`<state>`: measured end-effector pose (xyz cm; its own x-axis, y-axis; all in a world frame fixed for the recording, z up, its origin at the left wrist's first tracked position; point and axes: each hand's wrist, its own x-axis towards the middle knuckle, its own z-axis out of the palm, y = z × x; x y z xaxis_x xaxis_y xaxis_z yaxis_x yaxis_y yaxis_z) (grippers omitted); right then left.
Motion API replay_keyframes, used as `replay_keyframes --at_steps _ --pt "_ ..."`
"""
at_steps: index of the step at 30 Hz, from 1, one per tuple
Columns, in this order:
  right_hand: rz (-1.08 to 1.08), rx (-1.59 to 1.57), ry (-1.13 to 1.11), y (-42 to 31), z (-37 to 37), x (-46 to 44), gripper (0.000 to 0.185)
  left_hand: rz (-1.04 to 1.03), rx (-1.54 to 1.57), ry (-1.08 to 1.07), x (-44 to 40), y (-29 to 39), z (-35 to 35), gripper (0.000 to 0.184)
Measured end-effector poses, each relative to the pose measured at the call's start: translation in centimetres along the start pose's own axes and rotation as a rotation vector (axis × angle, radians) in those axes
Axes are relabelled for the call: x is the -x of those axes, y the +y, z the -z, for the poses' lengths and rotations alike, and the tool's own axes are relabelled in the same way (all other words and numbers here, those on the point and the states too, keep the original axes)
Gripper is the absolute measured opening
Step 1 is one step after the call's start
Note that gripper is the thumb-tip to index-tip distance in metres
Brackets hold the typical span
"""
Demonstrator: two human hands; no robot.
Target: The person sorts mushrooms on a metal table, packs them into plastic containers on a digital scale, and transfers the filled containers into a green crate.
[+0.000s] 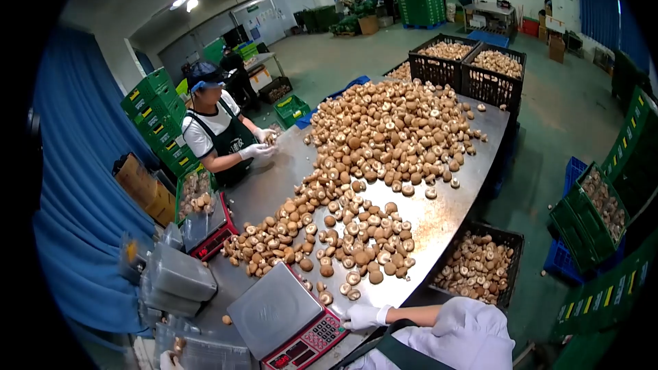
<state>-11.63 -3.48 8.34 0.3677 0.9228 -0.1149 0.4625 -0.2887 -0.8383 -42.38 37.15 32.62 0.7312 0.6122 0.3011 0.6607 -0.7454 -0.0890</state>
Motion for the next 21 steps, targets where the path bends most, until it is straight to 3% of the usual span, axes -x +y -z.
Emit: replay_keyframes --at_steps 6,7,9,10,11,16,21 --pt "-0.026 0.060 0.047 1.2 2.4 0.8 0.027 0.255 -0.059 0.086 0.1 2.0 1.7 0.034" --pt "-0.011 0.050 0.040 1.8 2.8 1.0 0.028 0.171 -0.152 0.159 0.3 0.5 0.2 0.042" --pt "-0.090 0.128 0.004 2.0 4.0 1.6 0.029 0.221 0.127 0.230 -1.6 -4.1 -3.2 0.023" --pt "-0.024 0.097 0.064 3.8 3.4 1.7 0.028 0.145 0.078 0.394 -1.6 -6.5 -4.8 0.020" --pt "-0.017 0.056 0.150 3.0 4.5 2.4 0.024 0.184 0.062 0.420 -1.4 -2.7 -2.6 0.019" --pt "-0.255 0.135 0.025 3.5 8.8 4.0 0.029 0.172 -0.014 0.484 -0.6 -1.0 -2.2 0.019" --pt "-0.215 0.068 0.052 4.1 11.0 5.4 0.030 0.276 0.011 0.543 -0.1 -0.2 -1.5 0.019"
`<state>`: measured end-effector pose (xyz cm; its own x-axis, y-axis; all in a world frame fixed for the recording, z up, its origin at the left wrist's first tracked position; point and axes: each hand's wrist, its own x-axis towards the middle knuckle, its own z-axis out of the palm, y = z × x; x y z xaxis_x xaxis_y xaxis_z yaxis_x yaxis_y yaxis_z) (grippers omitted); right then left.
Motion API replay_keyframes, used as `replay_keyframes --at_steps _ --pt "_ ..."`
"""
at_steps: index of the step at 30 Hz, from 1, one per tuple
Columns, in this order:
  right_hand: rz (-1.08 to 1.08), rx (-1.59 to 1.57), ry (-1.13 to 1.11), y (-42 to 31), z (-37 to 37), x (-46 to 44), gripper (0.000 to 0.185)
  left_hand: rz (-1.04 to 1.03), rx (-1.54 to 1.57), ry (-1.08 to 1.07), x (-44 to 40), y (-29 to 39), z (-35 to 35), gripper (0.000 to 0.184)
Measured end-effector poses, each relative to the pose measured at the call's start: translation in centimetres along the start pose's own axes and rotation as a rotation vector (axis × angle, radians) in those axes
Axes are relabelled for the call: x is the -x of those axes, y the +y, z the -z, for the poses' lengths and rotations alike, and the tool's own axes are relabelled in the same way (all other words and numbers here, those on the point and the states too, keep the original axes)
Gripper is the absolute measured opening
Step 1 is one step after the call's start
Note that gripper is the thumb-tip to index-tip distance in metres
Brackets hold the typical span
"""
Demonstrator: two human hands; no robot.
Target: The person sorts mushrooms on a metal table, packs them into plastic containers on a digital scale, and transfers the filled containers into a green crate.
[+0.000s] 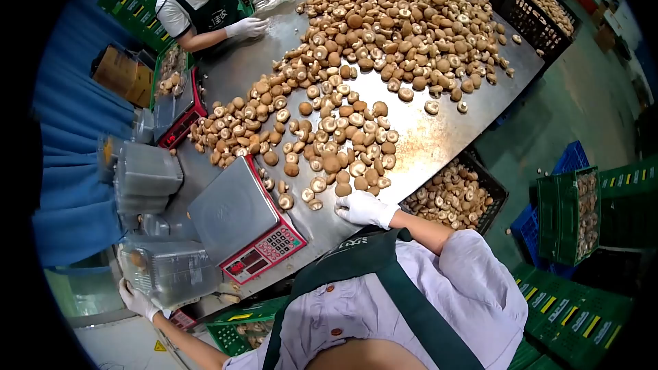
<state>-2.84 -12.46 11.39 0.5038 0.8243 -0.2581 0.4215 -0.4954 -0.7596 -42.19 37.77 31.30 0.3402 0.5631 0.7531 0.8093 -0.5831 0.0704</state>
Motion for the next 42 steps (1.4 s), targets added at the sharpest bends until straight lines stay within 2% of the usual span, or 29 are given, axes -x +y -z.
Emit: replay_keyframes --at_steps 3,5,7,9,10,13,14,17,19,21,23,25,27,31,37,40,42 --pt "0.018 0.004 -0.003 0.5 1.1 0.1 0.029 -0.016 -0.003 0.021 -0.1 -0.8 0.1 0.020" --pt "0.047 -0.049 0.077 1.2 1.3 -0.1 0.031 0.043 0.010 -0.117 0.4 -1.0 -0.1 0.020" --pt "0.044 -0.042 0.075 1.7 1.7 -0.4 0.030 0.058 0.051 -0.103 0.9 -0.5 -0.2 0.021" --pt "0.065 -0.026 0.084 2.1 1.7 -0.6 0.029 0.189 -0.093 -0.546 0.7 1.6 0.4 0.025" --pt "0.038 -0.013 0.052 2.1 2.0 -0.7 0.029 0.181 0.039 -0.549 1.2 0.9 -0.2 0.025" --pt "0.065 -0.020 0.056 2.3 2.6 -1.0 0.028 0.181 -0.006 -0.588 0.9 -0.3 -0.9 0.016" --pt "0.059 0.022 0.065 2.4 2.6 -1.2 0.024 0.185 -0.014 -0.583 0.9 0.0 -0.8 0.016" --pt "0.058 -0.028 0.075 2.3 3.1 -1.3 0.027 0.142 0.017 -0.521 0.1 0.3 -0.8 0.014" --pt "0.072 -0.017 0.069 2.3 3.4 -1.5 0.026 0.134 0.060 -0.392 -0.8 -0.5 -0.7 0.007" --pt "0.096 -0.017 0.092 2.9 3.3 -2.0 0.026 0.167 0.058 -0.364 -1.8 -0.8 -0.5 0.007" --pt "0.112 -0.016 0.092 3.1 3.5 -2.3 0.026 0.193 0.184 -0.372 -3.0 -0.8 0.3 0.006" --pt "0.141 -0.043 0.122 3.5 3.5 -2.8 0.024 0.169 0.055 -0.381 -3.9 2.6 2.1 0.007" --pt "0.114 -0.080 0.102 3.6 3.7 -3.2 0.024 0.076 -0.009 -0.296 -4.3 2.3 2.0 0.012" --pt "0.070 -0.100 0.154 5.1 3.0 -3.8 0.021 -0.119 -0.067 -0.085 -3.7 9.1 3.0 0.012" --pt "0.067 -0.067 0.128 4.8 3.7 -4.4 0.023 -0.214 0.129 -0.047 -0.7 17.9 1.7 0.017" --pt "0.001 -0.094 0.091 4.1 4.4 -4.5 0.023 -0.262 0.194 -0.089 2.3 20.8 -0.5 0.018" --pt "0.029 -0.070 0.077 4.2 4.6 -4.6 0.023 -0.320 0.243 -0.099 4.4 22.8 -1.7 0.020"
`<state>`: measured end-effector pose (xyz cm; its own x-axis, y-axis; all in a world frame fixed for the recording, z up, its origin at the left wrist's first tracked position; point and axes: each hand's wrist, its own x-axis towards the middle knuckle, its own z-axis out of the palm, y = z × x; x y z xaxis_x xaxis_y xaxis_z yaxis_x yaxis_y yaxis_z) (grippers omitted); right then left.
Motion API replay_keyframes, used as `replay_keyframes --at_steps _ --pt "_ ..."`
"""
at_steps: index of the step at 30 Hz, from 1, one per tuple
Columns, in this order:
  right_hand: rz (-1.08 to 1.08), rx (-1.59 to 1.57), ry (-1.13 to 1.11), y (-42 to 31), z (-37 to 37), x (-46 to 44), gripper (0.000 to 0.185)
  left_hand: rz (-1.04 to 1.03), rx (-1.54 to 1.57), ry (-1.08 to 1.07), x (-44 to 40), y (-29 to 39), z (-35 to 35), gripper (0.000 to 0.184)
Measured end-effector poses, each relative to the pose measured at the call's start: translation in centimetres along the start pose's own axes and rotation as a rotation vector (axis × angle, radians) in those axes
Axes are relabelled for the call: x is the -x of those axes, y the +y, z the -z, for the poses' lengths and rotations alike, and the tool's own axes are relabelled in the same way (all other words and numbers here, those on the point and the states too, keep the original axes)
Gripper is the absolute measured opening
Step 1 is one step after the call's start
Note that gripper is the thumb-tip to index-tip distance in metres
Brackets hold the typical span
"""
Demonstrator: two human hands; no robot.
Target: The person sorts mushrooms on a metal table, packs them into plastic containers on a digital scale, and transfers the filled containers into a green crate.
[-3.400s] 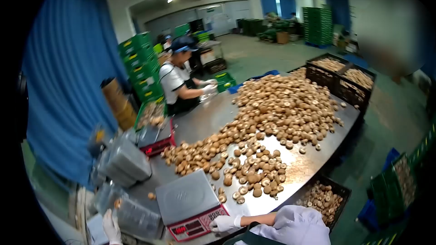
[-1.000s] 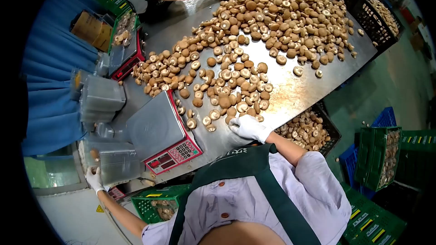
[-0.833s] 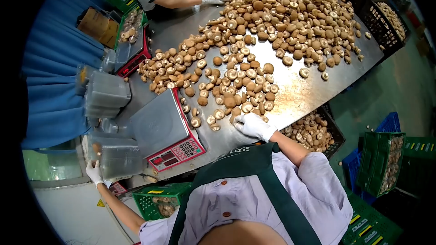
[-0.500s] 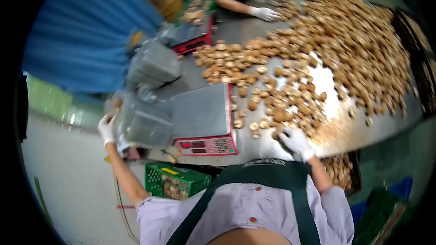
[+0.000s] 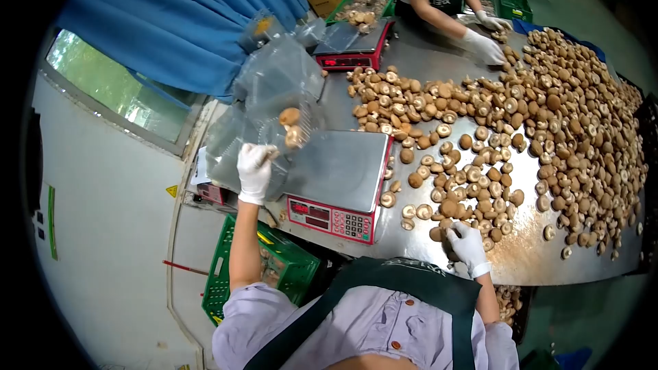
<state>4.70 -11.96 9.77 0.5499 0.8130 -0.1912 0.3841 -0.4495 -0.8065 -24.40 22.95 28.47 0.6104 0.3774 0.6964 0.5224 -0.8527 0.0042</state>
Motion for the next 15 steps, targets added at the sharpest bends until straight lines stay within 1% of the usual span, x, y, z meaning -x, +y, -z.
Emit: replay_keyframes --at_steps 2,5,7,9,11,12,13,15 --pt "0.035 -0.032 -0.008 -0.8 0.4 -0.4 0.024 -0.001 0.094 -0.026 1.2 2.8 -1.8 0.019" --pt "0.037 -0.131 -0.106 -3.3 1.0 -1.5 0.031 0.002 0.207 -0.084 3.6 6.0 -4.8 0.020" --pt "0.163 -0.230 -0.087 -3.5 -0.2 -3.0 0.039 -0.037 0.252 -0.151 4.9 8.0 -6.4 0.023" --pt "0.176 -0.184 -0.104 -7.0 0.4 -4.0 0.053 -0.046 0.322 -0.192 6.3 9.7 -7.6 0.027" --pt "0.181 -0.211 -0.106 -8.3 -0.5 -5.3 0.065 -0.047 0.379 -0.210 7.2 11.3 -8.3 0.029" --pt "0.227 -0.163 -0.060 -8.4 -1.3 -6.1 0.067 -0.069 0.396 -0.212 7.5 12.0 -8.5 0.028" --pt "0.175 -0.084 -0.036 -8.8 -1.8 -6.6 0.061 -0.090 0.409 -0.211 7.7 12.6 -8.7 0.028" --pt "0.154 -0.139 0.013 -8.4 -3.1 -7.7 0.054 -0.135 0.354 -0.202 7.9 13.3 -8.5 0.024"
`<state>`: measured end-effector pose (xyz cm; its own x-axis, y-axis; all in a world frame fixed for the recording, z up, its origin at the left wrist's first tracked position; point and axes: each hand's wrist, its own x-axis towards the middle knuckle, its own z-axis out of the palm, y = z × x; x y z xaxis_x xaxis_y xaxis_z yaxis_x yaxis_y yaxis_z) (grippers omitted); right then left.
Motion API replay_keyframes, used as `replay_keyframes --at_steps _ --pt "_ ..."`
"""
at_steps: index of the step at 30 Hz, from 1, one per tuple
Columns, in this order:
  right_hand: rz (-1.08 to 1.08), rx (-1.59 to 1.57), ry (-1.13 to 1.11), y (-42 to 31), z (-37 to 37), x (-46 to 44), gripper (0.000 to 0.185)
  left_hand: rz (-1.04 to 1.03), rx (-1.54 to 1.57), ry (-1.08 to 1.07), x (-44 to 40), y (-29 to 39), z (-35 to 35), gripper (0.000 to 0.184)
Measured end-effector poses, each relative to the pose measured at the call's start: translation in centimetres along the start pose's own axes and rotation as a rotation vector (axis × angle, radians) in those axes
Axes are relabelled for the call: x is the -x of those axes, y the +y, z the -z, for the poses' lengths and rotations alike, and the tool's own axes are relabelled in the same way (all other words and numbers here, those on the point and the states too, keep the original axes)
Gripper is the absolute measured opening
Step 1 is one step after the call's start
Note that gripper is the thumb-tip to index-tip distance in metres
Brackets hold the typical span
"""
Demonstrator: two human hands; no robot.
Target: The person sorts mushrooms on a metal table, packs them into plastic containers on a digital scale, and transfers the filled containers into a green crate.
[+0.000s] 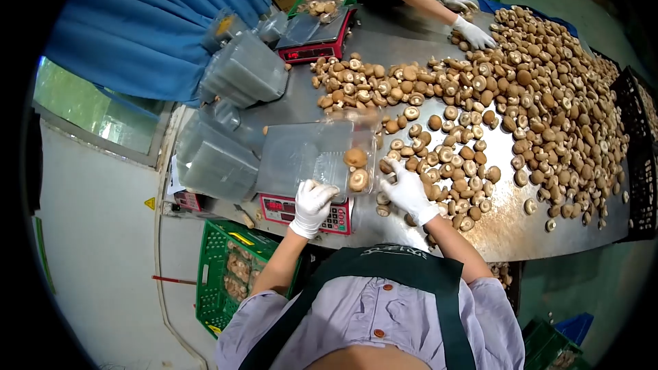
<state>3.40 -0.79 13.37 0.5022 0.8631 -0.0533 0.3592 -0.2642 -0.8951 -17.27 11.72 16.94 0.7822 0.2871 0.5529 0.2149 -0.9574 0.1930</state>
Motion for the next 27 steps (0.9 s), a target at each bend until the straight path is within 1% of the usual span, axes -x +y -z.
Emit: replay_keyframes --at_steps 1,4,5,6,8,9,14,17,18,19,20,21,22,24,26,27 --pt "-0.053 0.003 -0.002 0.3 -0.1 -0.2 0.049 0.016 0.023 0.031 0.1 0.0 0.3 0.024" --pt "-0.019 -0.183 -0.051 0.8 0.1 -0.5 0.049 0.044 0.047 0.077 0.0 0.2 1.2 0.025" --pt "-0.008 -0.199 -0.119 0.7 0.5 -0.5 0.056 0.046 0.058 0.083 0.1 0.2 1.4 0.025" --pt "-0.006 -0.197 -0.126 0.5 0.3 -0.4 0.056 0.052 0.055 0.085 0.2 0.3 1.5 0.025" --pt "0.004 -0.406 -0.181 0.1 0.1 0.0 0.063 0.029 0.066 0.031 0.1 0.4 1.3 0.026" --pt "-0.023 -0.416 -0.209 -0.3 0.3 0.0 0.069 0.030 0.072 0.046 0.1 0.5 1.2 0.025" --pt "-0.039 -0.347 -0.167 1.0 -0.3 0.1 0.072 -0.020 0.089 0.081 -0.4 0.6 2.0 0.026" --pt "-0.055 -0.495 -0.126 1.9 -0.9 0.0 0.072 -0.043 0.123 0.058 -0.6 0.6 2.4 0.026" --pt "0.053 -0.399 0.013 2.8 -1.7 -0.4 0.065 -0.046 0.132 0.056 -0.7 0.6 2.6 0.026" --pt "-0.016 -0.217 0.046 3.4 -1.4 -0.5 0.060 -0.065 0.143 0.044 -0.8 0.6 2.7 0.026" --pt "-0.083 -0.035 0.078 2.2 -0.4 -0.6 0.056 -0.084 0.154 0.033 -0.8 0.6 2.8 0.026" --pt "-0.060 0.079 0.191 1.0 0.3 -0.5 0.049 -0.087 0.161 0.033 -0.8 0.6 2.9 0.026" --pt "0.031 0.265 0.281 2.7 0.7 -1.1 0.047 -0.108 0.198 0.022 -0.8 0.5 2.9 0.025" --pt "0.050 0.508 0.421 3.9 3.0 -1.8 0.046 -0.128 0.240 0.012 -0.3 0.4 2.7 0.024" --pt "-0.154 0.579 0.468 4.7 6.3 -2.5 0.048 -0.190 0.224 -0.052 0.8 0.0 2.2 0.023" --pt "-0.239 0.572 0.556 6.3 8.2 -2.7 0.046 -0.223 0.178 -0.015 1.0 -0.1 2.3 0.023"
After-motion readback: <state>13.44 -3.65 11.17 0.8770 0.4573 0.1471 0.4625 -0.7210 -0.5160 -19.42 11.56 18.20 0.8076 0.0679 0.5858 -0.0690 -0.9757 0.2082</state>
